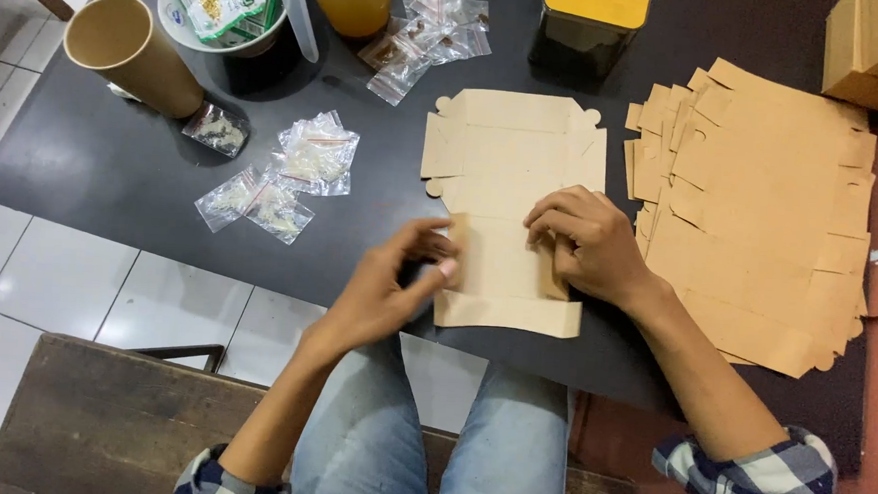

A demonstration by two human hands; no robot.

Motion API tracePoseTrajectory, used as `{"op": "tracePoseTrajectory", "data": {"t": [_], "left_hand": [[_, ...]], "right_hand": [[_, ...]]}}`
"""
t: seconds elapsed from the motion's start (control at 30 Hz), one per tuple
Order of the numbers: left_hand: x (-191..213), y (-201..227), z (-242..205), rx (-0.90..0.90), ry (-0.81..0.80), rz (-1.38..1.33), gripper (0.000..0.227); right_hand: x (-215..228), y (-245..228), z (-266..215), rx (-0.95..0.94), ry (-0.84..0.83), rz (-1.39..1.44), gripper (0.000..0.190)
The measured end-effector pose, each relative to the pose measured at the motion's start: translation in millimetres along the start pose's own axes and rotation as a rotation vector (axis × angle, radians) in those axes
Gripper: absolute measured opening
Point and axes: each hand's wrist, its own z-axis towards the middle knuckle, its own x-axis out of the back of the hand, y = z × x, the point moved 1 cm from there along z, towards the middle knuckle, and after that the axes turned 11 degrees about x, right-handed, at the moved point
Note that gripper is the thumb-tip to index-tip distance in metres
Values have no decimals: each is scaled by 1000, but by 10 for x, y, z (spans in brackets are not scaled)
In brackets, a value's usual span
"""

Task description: The person folds flat cardboard box blanks into three-dimensional boxes by hand. They repeatedly fold the side flaps and tuck the locking tabs into slots to secure the box shape, then place the finished boxes into a stack.

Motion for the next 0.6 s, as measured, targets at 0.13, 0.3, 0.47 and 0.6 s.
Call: {"op": "tracePoseTrajectory", "data": {"t": [0.13,0.3,0.47,0.6], "left_hand": [[-68,114,64,-25,-109,160,44],[-34,78,228,-31,-149,231,35],[57,21,430,-59,-191,240,31],[214,1,613,-206,-138,343,30]], "right_hand": [[5,-73,47,-31,35,138,42],[10,-121,78,49,-5,302,56],[1,-90,63,100,-98,346,65],[17,-127,85,113,-152,328,66]]}}
